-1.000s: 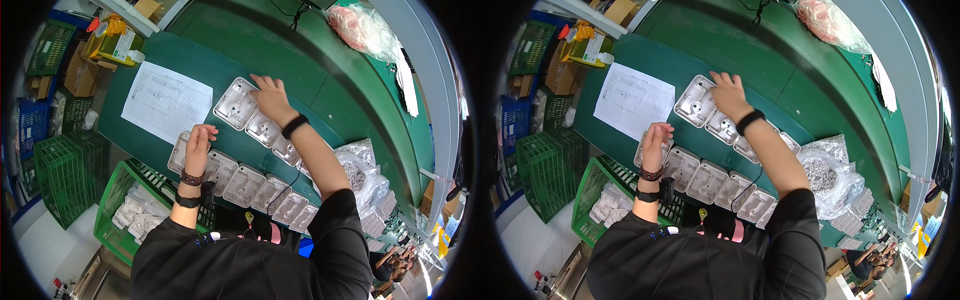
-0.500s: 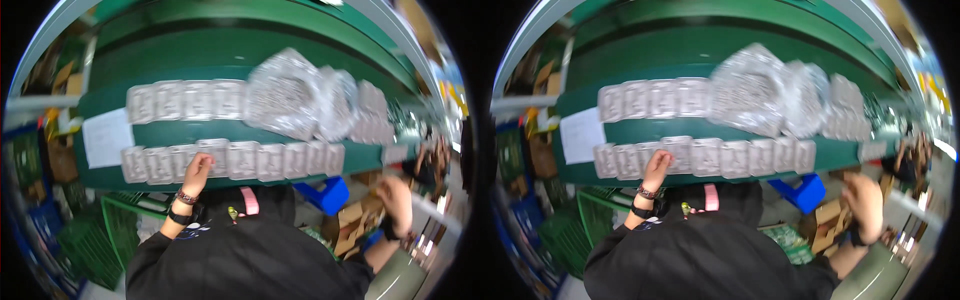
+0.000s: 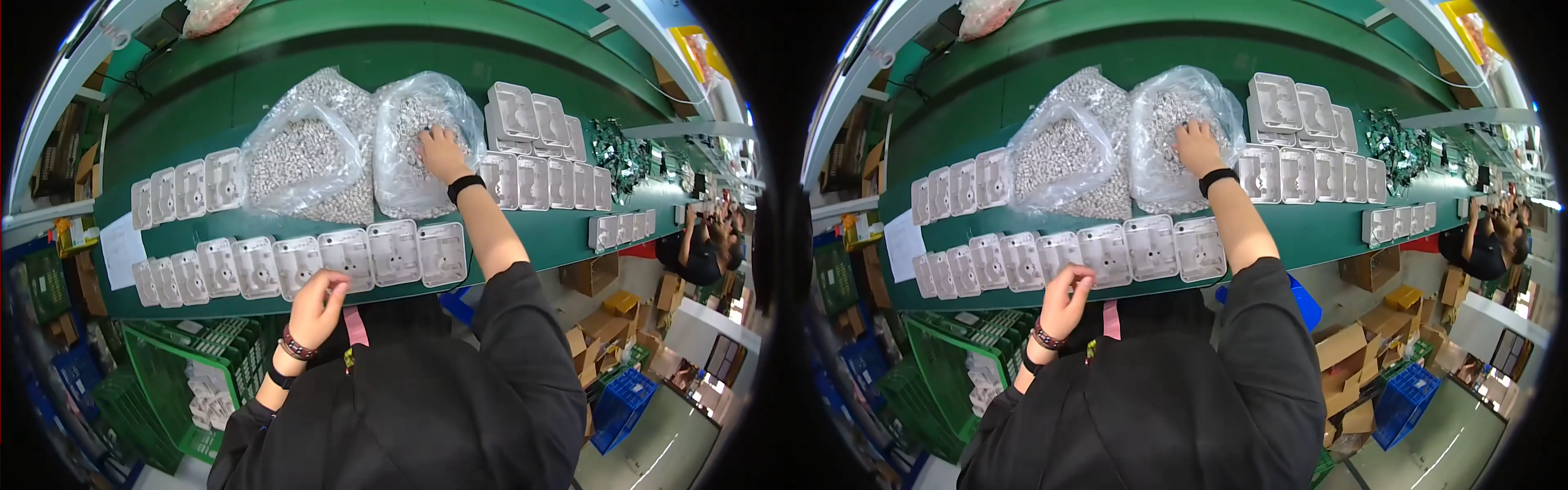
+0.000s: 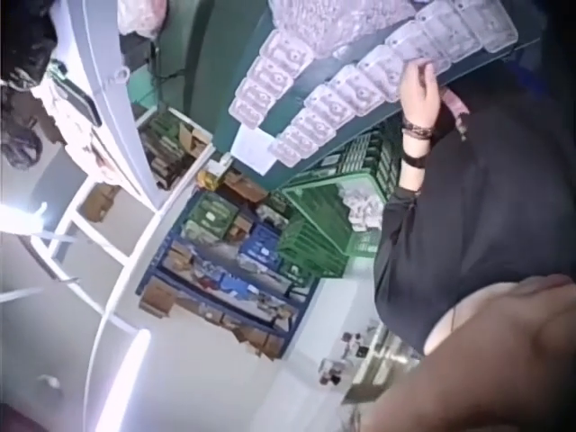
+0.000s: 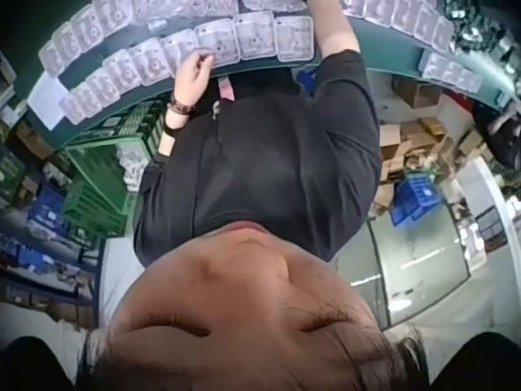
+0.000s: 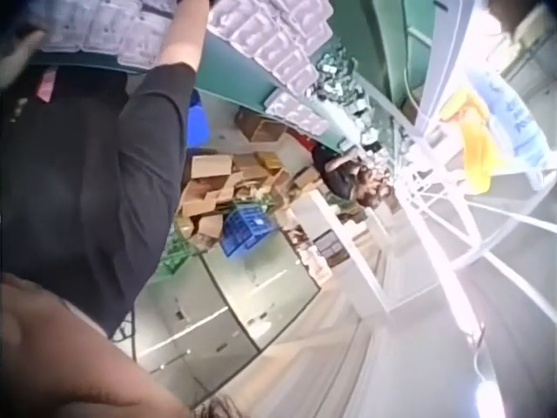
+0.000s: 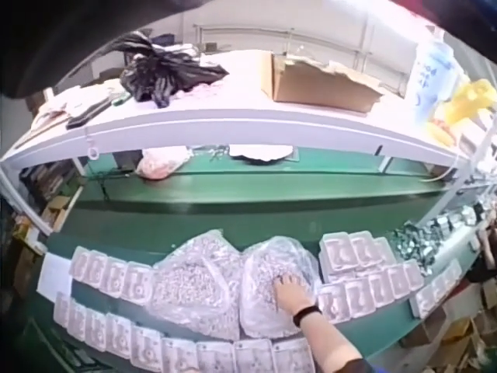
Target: The person takes plastic housings from a green crate and places them onto a workbench. They then pick up small white components from bags and insert them into the plastic housings by hand.
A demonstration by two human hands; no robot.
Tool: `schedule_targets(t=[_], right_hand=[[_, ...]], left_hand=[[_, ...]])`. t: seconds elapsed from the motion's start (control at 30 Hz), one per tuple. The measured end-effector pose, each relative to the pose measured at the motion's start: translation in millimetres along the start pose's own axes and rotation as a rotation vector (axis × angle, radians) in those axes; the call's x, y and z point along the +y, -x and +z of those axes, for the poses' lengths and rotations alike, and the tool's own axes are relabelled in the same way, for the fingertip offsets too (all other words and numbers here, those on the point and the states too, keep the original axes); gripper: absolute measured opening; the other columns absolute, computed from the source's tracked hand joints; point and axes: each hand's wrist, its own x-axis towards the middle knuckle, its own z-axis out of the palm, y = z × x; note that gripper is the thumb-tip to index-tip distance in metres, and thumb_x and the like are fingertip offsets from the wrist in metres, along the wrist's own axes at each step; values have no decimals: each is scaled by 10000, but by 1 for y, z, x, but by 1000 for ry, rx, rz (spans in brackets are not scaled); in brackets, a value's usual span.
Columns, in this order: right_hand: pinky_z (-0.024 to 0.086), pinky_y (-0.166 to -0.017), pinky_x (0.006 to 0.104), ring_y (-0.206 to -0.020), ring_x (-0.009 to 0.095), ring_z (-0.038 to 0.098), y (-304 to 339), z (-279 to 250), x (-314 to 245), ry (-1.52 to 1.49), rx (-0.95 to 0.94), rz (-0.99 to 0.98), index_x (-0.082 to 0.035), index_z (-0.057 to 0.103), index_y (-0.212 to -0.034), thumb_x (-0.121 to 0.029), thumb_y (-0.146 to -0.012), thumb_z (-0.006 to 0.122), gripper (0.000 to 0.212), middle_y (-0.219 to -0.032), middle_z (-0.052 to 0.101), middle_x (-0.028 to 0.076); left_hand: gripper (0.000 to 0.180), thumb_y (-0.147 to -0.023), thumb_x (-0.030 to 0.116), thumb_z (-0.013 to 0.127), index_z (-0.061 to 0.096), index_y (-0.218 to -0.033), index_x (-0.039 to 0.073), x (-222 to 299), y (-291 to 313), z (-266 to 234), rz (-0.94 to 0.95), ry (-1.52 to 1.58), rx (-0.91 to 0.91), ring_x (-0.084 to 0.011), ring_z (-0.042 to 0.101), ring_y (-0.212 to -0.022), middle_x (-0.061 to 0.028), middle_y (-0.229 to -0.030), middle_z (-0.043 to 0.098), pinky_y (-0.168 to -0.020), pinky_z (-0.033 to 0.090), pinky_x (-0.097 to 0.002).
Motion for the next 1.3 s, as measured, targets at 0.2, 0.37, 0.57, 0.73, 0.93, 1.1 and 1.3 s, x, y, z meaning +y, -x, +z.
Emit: schedule_targets(t=[0.2,0.37,0.57,0.73,0.93,1.1,1.3], right_hand=[[482,-655,416,-800,314,583,-14,3,25,-214,-16,-125,-52,525,-871,-251,-833,528,203,-906,570,131],[480,-563,424,-647,335,590,-18,-5,28,-318,243,-69,-45,535,-799,-288,-851,518,249,-814,585,136],[466,-513,404,-625,329,575,-13,-69,-2,-343,359,-133,-55,549,-764,-299,-858,513,264,-753,576,118],[439,-448,341,-560,239,568,73,-137,-60,-323,251,-428,-86,529,-715,-246,-742,604,178,-718,548,74],[418,-500,292,-624,169,531,144,-158,-66,-422,378,-426,-95,554,-805,-202,-687,581,162,-720,490,19],[417,-543,318,-645,228,504,163,-157,-60,-574,366,-466,-68,579,-863,-182,-728,609,179,-744,508,68],[440,-605,291,-751,179,498,170,-155,-51,-1158,357,-246,-38,517,-941,3,-729,541,218,-898,483,75]], left_hand=[[86,-835,105,547,562,-882,34,33,-6,52,287,-272,-74,-181,576,-718,-69,-783,590,-623,445,-297],[132,-866,110,526,539,-952,9,45,-7,77,24,126,-161,-159,575,-757,-59,-829,595,-649,450,-292],[358,-912,330,427,493,-1099,33,52,-68,91,-341,1047,33,-193,550,-942,-70,-1019,579,-815,423,-330],[345,-916,296,399,530,-1069,15,77,-101,103,-575,1680,-6,-238,524,-1016,-107,-1049,572,-921,389,-361],[307,-920,274,385,560,-998,34,93,-56,141,-485,1860,-50,-238,539,-978,-96,-973,591,-904,405,-363],[267,-923,255,381,559,-966,62,84,-53,153,-602,1832,-133,-214,545,-918,-67,-912,590,-862,430,-368],[231,-902,266,458,523,-953,51,69,-56,157,-599,1787,-233,-180,559,-834,-58,-887,563,-768,470,-306]])
